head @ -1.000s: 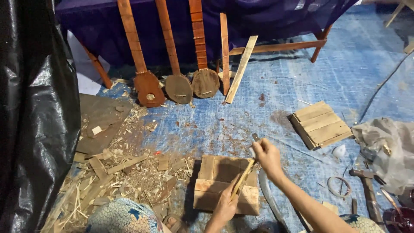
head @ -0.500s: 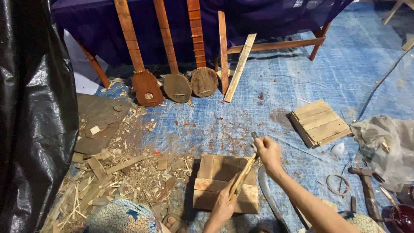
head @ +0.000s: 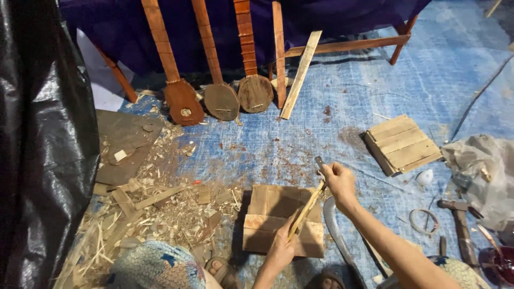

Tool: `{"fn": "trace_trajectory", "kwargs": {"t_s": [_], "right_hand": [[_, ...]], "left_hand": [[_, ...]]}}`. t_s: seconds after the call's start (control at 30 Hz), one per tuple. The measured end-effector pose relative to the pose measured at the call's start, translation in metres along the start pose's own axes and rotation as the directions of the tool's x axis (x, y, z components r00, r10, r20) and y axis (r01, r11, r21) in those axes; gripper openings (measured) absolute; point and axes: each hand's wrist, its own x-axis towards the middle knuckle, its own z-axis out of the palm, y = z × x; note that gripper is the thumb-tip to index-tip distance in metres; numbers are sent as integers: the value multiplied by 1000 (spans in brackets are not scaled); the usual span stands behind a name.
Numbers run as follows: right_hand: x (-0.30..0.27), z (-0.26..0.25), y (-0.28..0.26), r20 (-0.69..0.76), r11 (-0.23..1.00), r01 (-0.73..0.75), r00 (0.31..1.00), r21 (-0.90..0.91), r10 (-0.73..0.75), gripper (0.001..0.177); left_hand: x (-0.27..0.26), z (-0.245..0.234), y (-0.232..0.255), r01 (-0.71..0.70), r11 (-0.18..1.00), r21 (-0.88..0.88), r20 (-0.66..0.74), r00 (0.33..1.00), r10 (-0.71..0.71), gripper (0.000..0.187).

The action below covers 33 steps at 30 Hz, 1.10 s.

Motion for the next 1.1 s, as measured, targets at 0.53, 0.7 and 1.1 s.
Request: {"fn": "trace_trajectory", "kwargs": {"t_s": [0.53,0.7,1.1], "right_hand": [[-4,-1,-2,-6,1000,13,1000,15,-13,27],[11,-4,10,-34,987,42,998,-157,-48,32],[8,2,28,1,984,107,994,-141,-108,31]], "left_hand": [[-6,-7,14,-98,993,-70,-18,995,97,76],[-7,-8,22,-104,984,-144,1,994,105,75],[-16,-13,17,23,991,-135,44,999,-17,57]]}}
